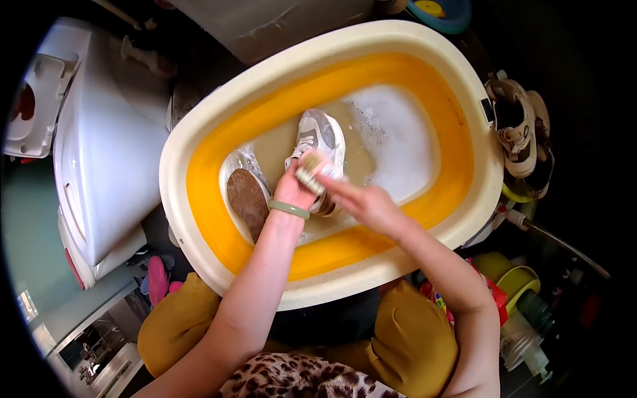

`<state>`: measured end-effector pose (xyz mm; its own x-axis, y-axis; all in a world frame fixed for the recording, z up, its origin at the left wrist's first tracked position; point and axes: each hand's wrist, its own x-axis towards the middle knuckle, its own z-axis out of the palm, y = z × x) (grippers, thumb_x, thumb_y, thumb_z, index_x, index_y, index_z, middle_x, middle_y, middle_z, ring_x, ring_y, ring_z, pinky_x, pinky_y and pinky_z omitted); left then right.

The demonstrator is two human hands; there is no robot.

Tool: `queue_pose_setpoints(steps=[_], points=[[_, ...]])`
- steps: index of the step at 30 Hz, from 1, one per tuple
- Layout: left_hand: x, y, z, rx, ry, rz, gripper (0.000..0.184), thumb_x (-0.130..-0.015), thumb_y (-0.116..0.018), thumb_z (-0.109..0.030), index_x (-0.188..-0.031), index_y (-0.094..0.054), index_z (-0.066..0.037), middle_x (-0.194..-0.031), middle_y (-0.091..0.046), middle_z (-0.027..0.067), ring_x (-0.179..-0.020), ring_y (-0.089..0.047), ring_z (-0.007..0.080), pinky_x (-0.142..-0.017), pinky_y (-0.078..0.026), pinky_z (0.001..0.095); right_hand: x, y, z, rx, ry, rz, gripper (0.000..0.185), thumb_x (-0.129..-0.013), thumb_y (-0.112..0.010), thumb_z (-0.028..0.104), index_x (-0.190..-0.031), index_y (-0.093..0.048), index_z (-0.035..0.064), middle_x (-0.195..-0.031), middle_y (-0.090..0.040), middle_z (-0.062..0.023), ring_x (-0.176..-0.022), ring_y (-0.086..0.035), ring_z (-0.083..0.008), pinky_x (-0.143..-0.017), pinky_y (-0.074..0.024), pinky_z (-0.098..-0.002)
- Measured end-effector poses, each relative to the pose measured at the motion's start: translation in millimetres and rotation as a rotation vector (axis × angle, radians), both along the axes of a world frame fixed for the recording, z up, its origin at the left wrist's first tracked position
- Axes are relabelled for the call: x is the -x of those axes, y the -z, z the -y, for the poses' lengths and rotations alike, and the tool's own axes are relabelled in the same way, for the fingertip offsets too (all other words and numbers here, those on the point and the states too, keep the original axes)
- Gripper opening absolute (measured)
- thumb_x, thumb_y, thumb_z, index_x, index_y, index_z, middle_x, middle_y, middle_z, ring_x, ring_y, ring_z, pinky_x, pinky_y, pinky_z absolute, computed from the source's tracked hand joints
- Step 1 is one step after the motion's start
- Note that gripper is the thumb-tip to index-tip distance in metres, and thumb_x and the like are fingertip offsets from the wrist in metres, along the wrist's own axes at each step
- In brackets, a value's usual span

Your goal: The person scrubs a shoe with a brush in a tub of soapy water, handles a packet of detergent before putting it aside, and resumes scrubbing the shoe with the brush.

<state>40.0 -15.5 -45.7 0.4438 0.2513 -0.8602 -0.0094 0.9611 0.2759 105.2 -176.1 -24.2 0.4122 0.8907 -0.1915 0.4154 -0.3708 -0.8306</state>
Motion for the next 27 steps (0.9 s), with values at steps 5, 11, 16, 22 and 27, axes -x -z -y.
queue_pose_setpoints(steps=[5, 11, 16, 22, 27], points=[[1.6, 7.3, 2.8, 0.126, -0.092, 0.093, 0.039, -0.098, -0.025, -0.028, -0.122, -0.043, -0.003, -0.123, -0.051, 0.0118, -0.113, -0.049, 0.0251, -0.1, -0.036, 0.0398, -35.4, 43.7, -33.1, 0.122, 0.117, 0.138, 0.04, -0.088, -0.05, 0.027, -0.127, -0.046, 0.035, -0.077, -0.061, -0.017, -0.067, -0.06, -0.033, -0.061, -0.0477, -0.0399], [-7.1, 1.3, -4.9, 0.073, -0.044, -0.02, 0.04, -0.098, -0.025, -0.029, -0.122, -0.043, -0.003, -0.122, -0.052, 0.0111, -0.113, -0.048, 0.0253, -0.101, -0.035, 0.0406, -5.5, 22.3, -9.4, -0.173, 0.08, -0.04, 0.04, -0.089, -0.052, 0.026, -0.128, -0.046, 0.0327, -0.092, -0.062, -0.0161, -0.068, -0.061, -0.0324, -0.065, -0.0496, -0.0365], [4.4, 20.4, 1.4, 0.194, -0.086, 0.13, 0.038, -0.098, -0.026, -0.029, -0.12, -0.044, -0.004, -0.12, -0.053, 0.0097, -0.108, -0.05, 0.025, -0.098, -0.036, 0.0428, -27.5, 43.7, -23.0, 0.192, 0.095, 0.259, 0.043, -0.088, -0.053, 0.024, -0.127, -0.045, 0.0375, -0.07, -0.06, -0.0143, -0.057, -0.058, -0.0337, -0.054, -0.0474, -0.0412], [-1.0, 8.3, 1.3, 0.111, -0.001, -0.007, 0.04, -0.098, -0.024, -0.029, -0.125, -0.042, -0.005, -0.124, -0.05, 0.0099, -0.116, -0.046, 0.0232, -0.099, -0.036, 0.04, -17.4, 16.2, -14.7, -0.062, 0.111, 0.094, 0.041, -0.085, -0.055, 0.025, -0.125, -0.048, 0.0359, -0.073, -0.061, -0.0149, -0.059, -0.059, -0.031, -0.054, -0.0481, -0.0388], [5.2, 16.0, 6.6, 0.118, 0.033, 0.085, 0.037, -0.098, -0.026, -0.027, -0.121, -0.045, -0.006, -0.12, -0.052, 0.0098, -0.112, -0.049, 0.0243, -0.098, -0.037, 0.0409, -14.1, 33.5, -16.5, 0.152, 0.028, 0.172, 0.042, -0.087, -0.053, 0.026, -0.126, -0.046, 0.0382, -0.069, -0.059, -0.0151, -0.056, -0.058, -0.0316, -0.053, -0.0474, -0.0388]])
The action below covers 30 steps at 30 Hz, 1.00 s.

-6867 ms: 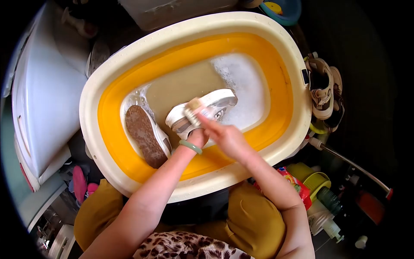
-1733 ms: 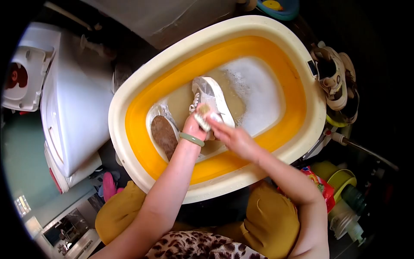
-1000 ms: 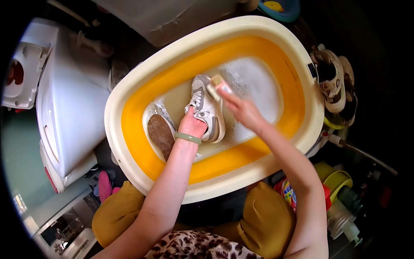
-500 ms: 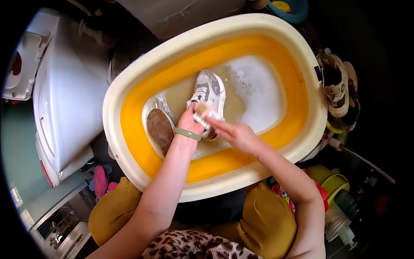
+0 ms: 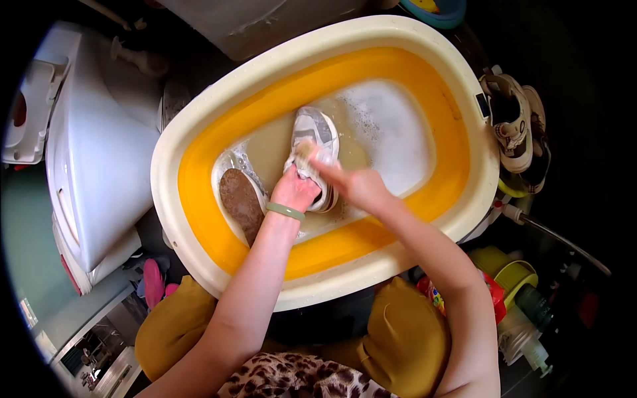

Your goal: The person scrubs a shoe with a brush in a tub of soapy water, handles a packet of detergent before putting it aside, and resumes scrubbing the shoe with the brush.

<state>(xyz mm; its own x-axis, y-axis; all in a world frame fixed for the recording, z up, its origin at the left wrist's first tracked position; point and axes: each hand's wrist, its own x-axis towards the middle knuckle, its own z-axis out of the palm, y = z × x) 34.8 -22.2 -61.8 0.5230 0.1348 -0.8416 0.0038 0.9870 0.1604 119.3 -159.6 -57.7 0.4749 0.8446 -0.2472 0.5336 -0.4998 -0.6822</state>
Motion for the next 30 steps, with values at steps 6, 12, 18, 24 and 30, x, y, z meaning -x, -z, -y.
queue_pose_setpoints(steps=[6, 12, 18, 24, 30], points=[[-5.6, -3.8, -3.9, 0.063, -0.059, -0.027, 0.036, -0.098, -0.027, -0.029, -0.117, -0.047, -0.006, -0.118, -0.053, 0.013, -0.109, -0.049, 0.0264, -0.097, -0.037, 0.0426, -22.8, -1.8, -8.0, -0.074, 0.069, 0.067, 0.043, -0.087, -0.053, 0.026, -0.127, -0.045, 0.0392, -0.072, -0.059, -0.0155, -0.058, -0.058, -0.0302, -0.054, -0.0481, -0.0376], [8.0, 1.8, -7.2, 0.001, 0.021, -0.093, 0.036, -0.097, -0.028, -0.033, -0.11, -0.05, -0.006, -0.109, -0.056, 0.0103, -0.102, -0.052, 0.0265, -0.096, -0.037, 0.0442, 3.2, 2.7, 8.7, 0.033, -0.109, 0.025, 0.045, -0.087, -0.053, 0.024, -0.128, -0.043, 0.0406, -0.069, -0.058, -0.0139, -0.054, -0.057, -0.0287, -0.052, -0.0475, -0.0365], [7.2, 3.8, -13.1, 0.043, -0.043, 0.003, 0.04, -0.098, -0.027, -0.031, -0.123, -0.044, -0.006, -0.124, -0.05, 0.0112, -0.117, -0.045, 0.027, -0.101, -0.034, 0.0418, -41.4, 15.3, -15.3, -0.084, 0.017, 0.23, 0.046, -0.086, -0.053, 0.026, -0.129, -0.043, 0.0371, -0.068, -0.06, -0.0127, -0.051, -0.056, -0.0289, -0.048, -0.0462, -0.0374], [23.2, 17.9, -30.3, -0.033, 0.031, -0.182, 0.039, -0.098, -0.027, -0.029, -0.121, -0.045, -0.003, -0.124, -0.05, 0.0119, -0.115, -0.048, 0.0245, -0.102, -0.034, 0.0403, 14.1, -9.5, 17.5, -0.067, -0.232, 0.201, 0.054, -0.085, -0.054, 0.022, -0.133, -0.036, 0.0405, -0.053, -0.05, -0.0085, -0.04, -0.05, -0.0254, -0.04, -0.043, -0.0351], [17.2, 12.8, -35.5, -0.121, 0.031, -0.214, 0.036, -0.097, -0.031, -0.026, -0.123, -0.045, -0.005, -0.123, -0.052, 0.0114, -0.113, -0.051, 0.024, -0.101, -0.036, 0.039, -47.6, 6.9, -55.8, -0.041, -0.005, 0.065, 0.043, -0.087, -0.05, 0.029, -0.128, -0.042, 0.0398, -0.069, -0.06, -0.0121, -0.056, -0.059, -0.0313, -0.052, -0.047, -0.0409]])
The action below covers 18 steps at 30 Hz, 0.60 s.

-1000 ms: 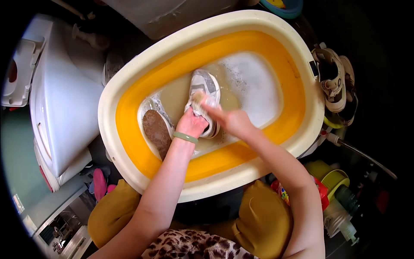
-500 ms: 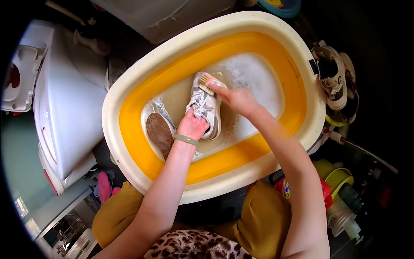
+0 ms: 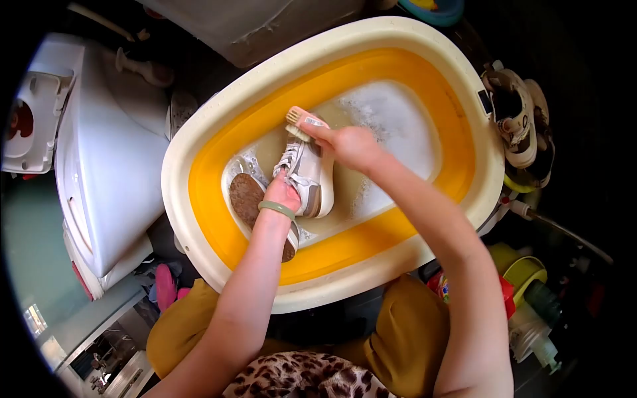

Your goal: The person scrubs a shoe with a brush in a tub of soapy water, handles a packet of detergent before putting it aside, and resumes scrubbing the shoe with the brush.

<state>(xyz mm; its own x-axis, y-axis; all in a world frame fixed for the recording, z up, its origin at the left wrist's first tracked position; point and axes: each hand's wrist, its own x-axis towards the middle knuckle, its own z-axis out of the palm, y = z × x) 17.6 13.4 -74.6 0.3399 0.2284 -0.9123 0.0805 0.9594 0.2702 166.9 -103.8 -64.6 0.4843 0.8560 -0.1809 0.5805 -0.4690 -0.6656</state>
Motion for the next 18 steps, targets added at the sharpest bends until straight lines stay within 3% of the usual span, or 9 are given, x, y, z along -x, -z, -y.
queue_pose_setpoints(steps=[1, 3, 6, 8, 9, 11, 15, 18], points=[[-1.9, 0.6, -1.5, 0.001, -0.009, 0.009, 0.036, -0.097, -0.031, -0.026, -0.123, -0.045, -0.005, -0.123, -0.052, 0.0114, -0.113, -0.051, 0.024, -0.101, -0.036, 0.039, 9.3, -6.1, -0.3, -0.067, 0.017, 0.087, 0.042, -0.087, -0.05, 0.03, -0.127, -0.043, 0.0392, -0.072, -0.062, -0.0121, -0.059, -0.059, -0.032, -0.055, -0.0474, -0.0414], [1.4, 3.3, -7.1, 0.025, -0.028, -0.032, 0.036, -0.097, -0.031, -0.025, -0.123, -0.046, -0.005, -0.121, -0.053, 0.0116, -0.112, -0.051, 0.0246, -0.101, -0.036, 0.0392, 45.1, 0.9, 21.7, -0.002, 0.019, 0.04, 0.042, -0.087, -0.05, 0.027, -0.127, -0.044, 0.039, -0.072, -0.062, -0.0118, -0.056, -0.057, -0.0318, -0.053, -0.0472, -0.04], [8.5, 14.0, -10.2, -0.013, 0.001, -0.028, 0.035, -0.097, -0.031, -0.024, -0.12, -0.047, -0.004, -0.12, -0.054, 0.0121, -0.112, -0.05, 0.0244, -0.099, -0.037, 0.0388, 74.6, 1.5, 57.9, -0.194, -0.088, -0.075, 0.045, -0.086, -0.051, 0.023, -0.128, -0.044, 0.0395, -0.068, -0.06, -0.013, -0.051, -0.056, -0.0289, -0.049, -0.047, -0.0377], [4.1, 6.3, -9.1, -0.027, 0.03, -0.118, 0.034, -0.097, -0.031, -0.024, -0.118, -0.048, -0.004, -0.12, -0.054, 0.0118, -0.112, -0.05, 0.0233, -0.098, -0.039, 0.0383, 61.5, -12.3, 60.0, 0.033, -0.316, 0.037, 0.049, -0.085, -0.052, 0.02, -0.129, -0.042, 0.0401, -0.065, -0.058, -0.0129, -0.047, -0.055, -0.026, -0.045, -0.0462, -0.036], [1.2, 7.1, -9.0, -0.029, 0.037, -0.114, 0.034, -0.097, -0.031, -0.024, -0.118, -0.048, -0.004, -0.12, -0.054, 0.0118, -0.112, -0.05, 0.0233, -0.098, -0.039, 0.0383, 45.4, 9.0, 50.7, 0.044, -0.33, 0.232, 0.047, -0.087, -0.049, 0.022, -0.129, -0.041, 0.0399, -0.069, -0.06, -0.0135, -0.049, -0.058, -0.0258, -0.046, -0.0469, -0.0373], [2.8, 7.0, -10.7, 0.039, -0.009, -0.036, 0.034, -0.097, -0.032, -0.026, -0.118, -0.048, -0.004, -0.12, -0.054, 0.0129, -0.113, -0.05, 0.0249, -0.101, -0.036, 0.0402, 5.6, 1.6, 21.3, 0.009, -0.179, 0.148, 0.044, -0.087, -0.052, 0.026, -0.128, -0.043, 0.041, -0.064, -0.057, -0.0142, -0.047, -0.055, -0.027, -0.044, -0.0457, -0.0379], [3.8, 14.5, -11.3, 0.005, 0.022, -0.02, 0.035, -0.096, -0.032, -0.023, -0.121, -0.046, -0.003, -0.119, -0.054, 0.0131, -0.109, -0.053, 0.0242, -0.098, -0.04, 0.0393, 21.5, 9.4, 7.4, -0.148, 0.008, 0.103, 0.044, -0.087, -0.051, 0.029, -0.128, -0.042, 0.0404, -0.065, -0.058, -0.0158, -0.049, -0.055, -0.032, -0.047, -0.0462, -0.0406], [8.6, 19.0, -16.4, -0.009, 0.034, -0.033, 0.033, -0.096, -0.033, -0.023, -0.118, -0.048, -0.003, -0.116, -0.056, 0.0119, -0.107, -0.054, 0.0243, -0.096, -0.041, 0.0409, 67.5, -15.5, 44.1, 0.041, -0.131, -0.11, 0.043, -0.087, -0.049, 0.024, -0.127, -0.044, 0.0377, -0.069, -0.059, -0.0165, -0.057, -0.059, -0.031, -0.054, -0.0471, -0.0413]])
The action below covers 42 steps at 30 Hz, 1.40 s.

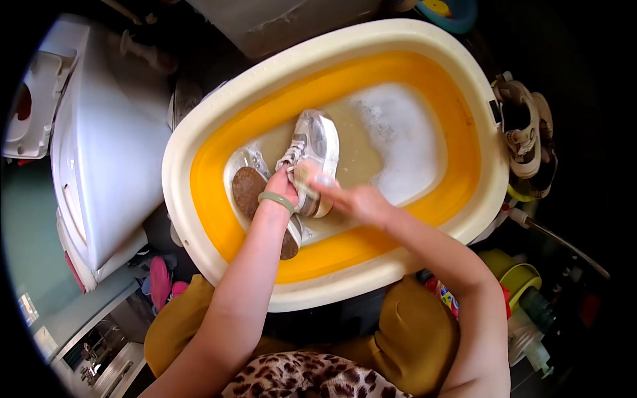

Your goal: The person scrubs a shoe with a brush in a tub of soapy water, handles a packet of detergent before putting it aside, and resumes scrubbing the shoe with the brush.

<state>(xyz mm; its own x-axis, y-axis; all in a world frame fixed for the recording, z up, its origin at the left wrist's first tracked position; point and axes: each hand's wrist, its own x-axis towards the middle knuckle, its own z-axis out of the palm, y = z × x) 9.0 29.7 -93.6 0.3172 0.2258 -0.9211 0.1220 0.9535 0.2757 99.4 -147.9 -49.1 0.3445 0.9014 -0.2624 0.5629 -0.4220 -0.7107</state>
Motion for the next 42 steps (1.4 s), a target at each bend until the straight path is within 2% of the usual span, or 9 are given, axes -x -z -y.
queue_pose_setpoints(steps=[3, 11, 15, 17, 23, 27, 29, 35, 42], points=[[13.5, 22.9, -1.9, -0.036, 0.08, 0.077, 0.032, -0.096, -0.034, -0.023, -0.116, -0.05, -0.004, -0.113, -0.057, 0.0109, -0.105, -0.055, 0.0247, -0.094, -0.042, 0.0424, -2.8, 5.4, 13.9, -0.019, -0.276, 0.14, 0.051, -0.083, -0.051, 0.021, -0.129, -0.041, 0.0393, -0.059, -0.055, -0.0123, -0.045, -0.055, -0.0252, -0.042, -0.0436, -0.0364], [6.1, -25.8, 2.0, -0.021, 0.058, 0.278, 0.036, -0.095, -0.039, -0.024, -0.124, -0.044, -0.004, -0.121, -0.053, 0.011, -0.112, -0.051, 0.0249, -0.098, -0.038, 0.0406, -44.7, 20.5, -24.3, -0.072, 0.091, 0.223, 0.043, -0.086, -0.051, 0.03, -0.127, -0.042, 0.0414, -0.067, -0.059, -0.0151, -0.055, -0.058, -0.0324, -0.051, -0.0469, -0.0419], [12.6, -34.3, 25.5, -0.195, 0.766, 0.238, 0.044, -0.086, -0.056, -0.03, -0.122, -0.049, -0.005, -0.117, -0.056, 0.0132, -0.106, -0.054, 0.029, -0.09, -0.042, 0.0389, -50.8, 29.4, -4.3, 0.029, 0.111, 0.152, 0.043, -0.088, -0.048, 0.028, -0.127, -0.04, 0.0426, -0.071, -0.06, -0.0144, -0.061, -0.059, -0.0321, -0.058, -0.0471, -0.0425], [12.6, -17.9, 34.8, -1.011, 1.4, -0.067, 0.04, -0.085, -0.056, -0.033, -0.113, -0.056, -0.004, -0.107, -0.06, 0.0201, -0.099, -0.056, 0.0354, -0.087, -0.042, 0.0382, -49.2, 23.8, -1.0, 0.016, 0.129, 0.152, 0.043, -0.087, -0.048, 0.028, -0.127, -0.041, 0.0417, -0.072, -0.06, -0.0143, -0.063, -0.058, -0.0318, -0.058, -0.0471, -0.0415], [-11.4, -40.8, 51.8, -0.958, 1.273, -0.194, 0.04, -0.089, -0.049, -0.033, -0.112, -0.055, -0.002, -0.104, -0.06, 0.0227, -0.097, -0.057, 0.0343, -0.086, -0.044, 0.0374, -57.5, 8.1, 3.4, -0.051, 0.27, -0.03, 0.042, -0.089, -0.048, 0.027, -0.129, -0.041, 0.0365, -0.081, -0.062, -0.0149, -0.068, -0.059, -0.0332, -0.061, -0.0467, -0.0414], [-24.1, -75.4, 62.9, -0.346, 0.431, 0.162, 0.04, -0.094, -0.041, -0.038, -0.113, -0.053, -0.005, -0.092, -0.063, 0.0058, -0.086, -0.06, 0.0182, -0.077, -0.048, 0.0321, -51.8, -9.3, 17.8, -0.301, 0.254, -0.116, 0.042, -0.089, -0.049, 0.027, -0.13, -0.042, 0.034, -0.082, -0.062, -0.0162, -0.069, -0.059, -0.0339, -0.062, -0.0468, -0.0415], [-22.1, -63.5, 69.2, -0.394, 0.276, 0.237, 0.044, -0.096, -0.038, -0.036, -0.122, -0.045, -0.001, -0.116, -0.054, 0.0101, -0.102, -0.055, 0.0203, -0.088, -0.045, 0.033, -27.7, -23.5, 34.8, -0.072, 0.132, -0.248, 0.042, -0.089, -0.049, 0.027, -0.13, -0.042, 0.0334, -0.083, -0.061, -0.0172, -0.069, -0.059, -0.034, -0.064, -0.0474, -0.0409], [-14.5, -61.6, 71.4, -0.315, 0.206, 0.262, 0.049, -0.095, -0.035, -0.042, -0.124, -0.042, -0.003, -0.12, -0.051, 0.0098, -0.107, -0.051, 0.0206, -0.092, -0.042, 0.0345, 3.0, -50.2, 69.4, -0.007, -0.019, -0.233, 0.043, -0.088, -0.052, 0.022, -0.129, -0.044, 0.0325, -0.079, -0.061, -0.0149, -0.063, -0.059, -0.0321, -0.061, -0.048, -0.0389], [-33.4, -57.6, 82.1, -0.29, 0.179, 0.282, 0.049, -0.096, -0.032, -0.042, -0.125, -0.041, -0.003, -0.122, -0.05, 0.0115, -0.111, -0.05, 0.0238, -0.093, -0.042, 0.0372, -35.8, -24.1, 13.8, -0.06, 0.285, -0.104, 0.039, -0.087, -0.049, 0.022, -0.126, -0.047, 0.0263, -0.077, -0.061, -0.0174, -0.068, -0.06, -0.0345, -0.061, -0.0475, -0.0416]])
